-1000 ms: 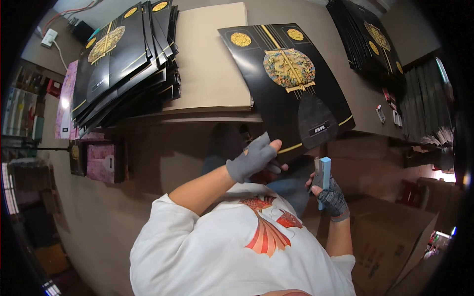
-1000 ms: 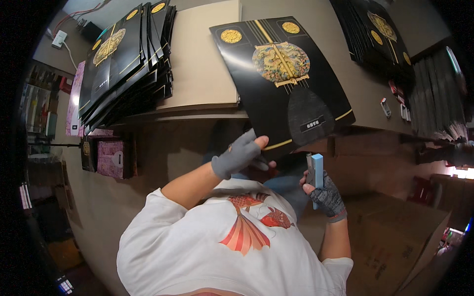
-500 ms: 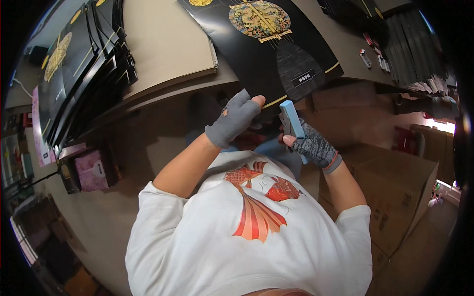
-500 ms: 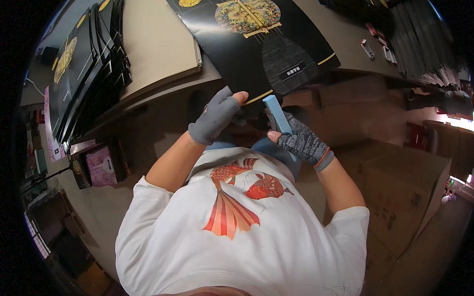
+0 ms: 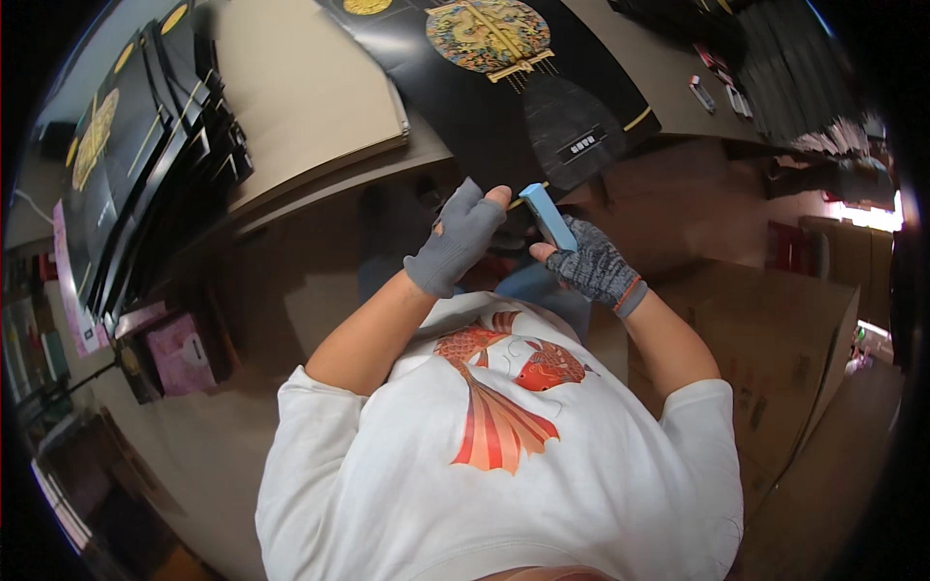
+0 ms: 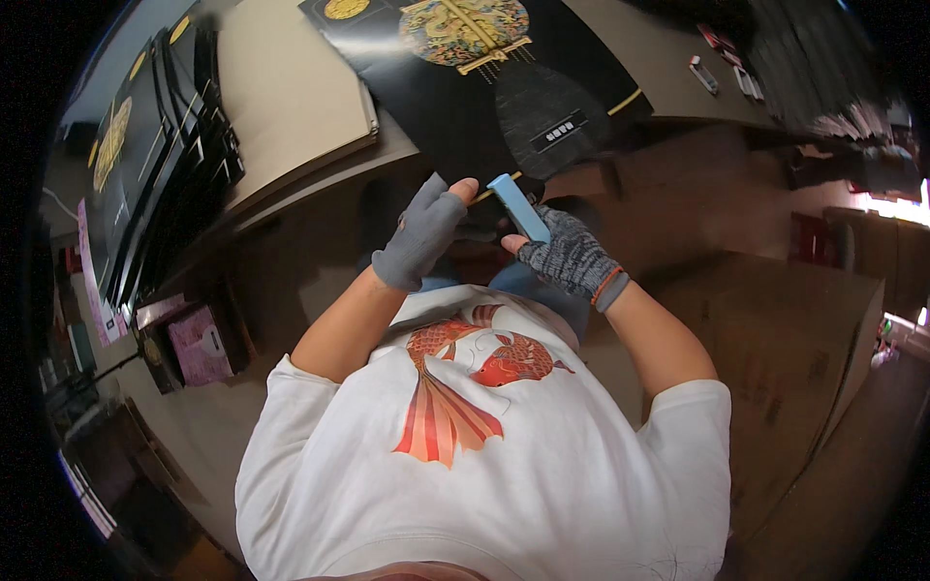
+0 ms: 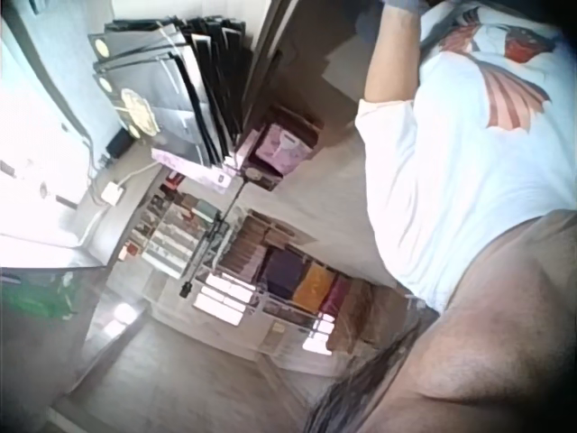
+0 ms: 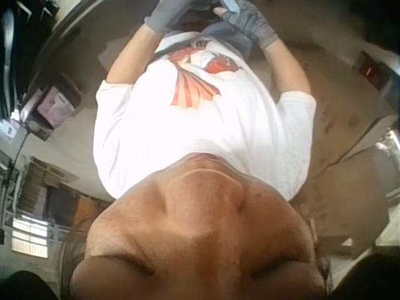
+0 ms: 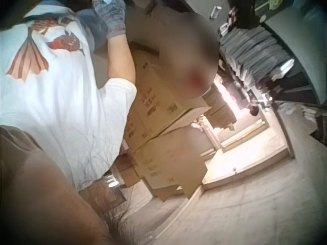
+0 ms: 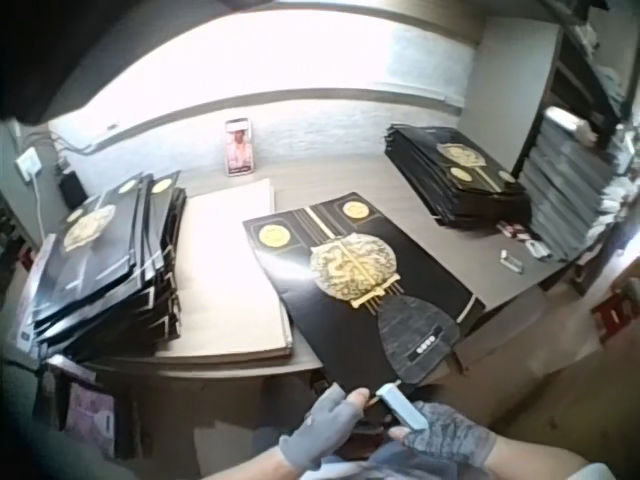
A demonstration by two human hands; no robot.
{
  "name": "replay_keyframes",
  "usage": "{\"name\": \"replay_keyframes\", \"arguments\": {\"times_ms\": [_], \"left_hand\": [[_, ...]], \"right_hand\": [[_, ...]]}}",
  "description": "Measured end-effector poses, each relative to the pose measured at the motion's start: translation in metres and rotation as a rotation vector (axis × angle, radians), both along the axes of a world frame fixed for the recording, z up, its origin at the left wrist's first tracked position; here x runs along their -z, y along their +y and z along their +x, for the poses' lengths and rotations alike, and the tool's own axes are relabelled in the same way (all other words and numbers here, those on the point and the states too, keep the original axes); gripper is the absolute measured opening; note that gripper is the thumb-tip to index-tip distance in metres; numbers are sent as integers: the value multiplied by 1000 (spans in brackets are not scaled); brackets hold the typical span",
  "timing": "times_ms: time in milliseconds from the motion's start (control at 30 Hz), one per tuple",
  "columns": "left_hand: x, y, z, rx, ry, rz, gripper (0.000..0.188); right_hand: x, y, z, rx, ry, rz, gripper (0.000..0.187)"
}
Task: The person staples printed cardboard packaging sheets one at a time using a stapler and stacks them on the table by hand.
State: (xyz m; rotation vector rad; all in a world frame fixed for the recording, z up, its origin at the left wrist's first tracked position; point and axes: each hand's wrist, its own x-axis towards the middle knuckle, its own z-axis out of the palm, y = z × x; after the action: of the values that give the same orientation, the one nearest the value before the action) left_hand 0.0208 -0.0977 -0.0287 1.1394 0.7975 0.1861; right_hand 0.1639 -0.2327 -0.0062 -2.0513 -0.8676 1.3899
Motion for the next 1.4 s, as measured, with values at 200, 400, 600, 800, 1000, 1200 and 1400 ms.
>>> {"name": "replay_keyframes", "arguments": {"times_ms": [200,400,600,800,1000,1200,1400], "left_hand": [[-13,-3,-7,-170,-270,-304,43],[-24,12,-31,-101,-267,-305,44],[-26,9,-34,-140,-220,-267,44],[-28,10,-28,-123,-199,-257,41],[-37,12,-37,-146,-253,-163,49],[-89,56,-65,-189,-288,221,73],[-178,112,-179,-792,11,787,61]], "right_hand": [[18,-13,29,96,136,136,39],[15,-41,97,347,114,281,30],[10,-43,102,253,-37,175,30],[9,-41,101,247,-92,120,31],[-7,-26,86,232,-90,122,34],[0,-52,66,224,234,324,30],[26,-75,43,193,341,414,34]]}}
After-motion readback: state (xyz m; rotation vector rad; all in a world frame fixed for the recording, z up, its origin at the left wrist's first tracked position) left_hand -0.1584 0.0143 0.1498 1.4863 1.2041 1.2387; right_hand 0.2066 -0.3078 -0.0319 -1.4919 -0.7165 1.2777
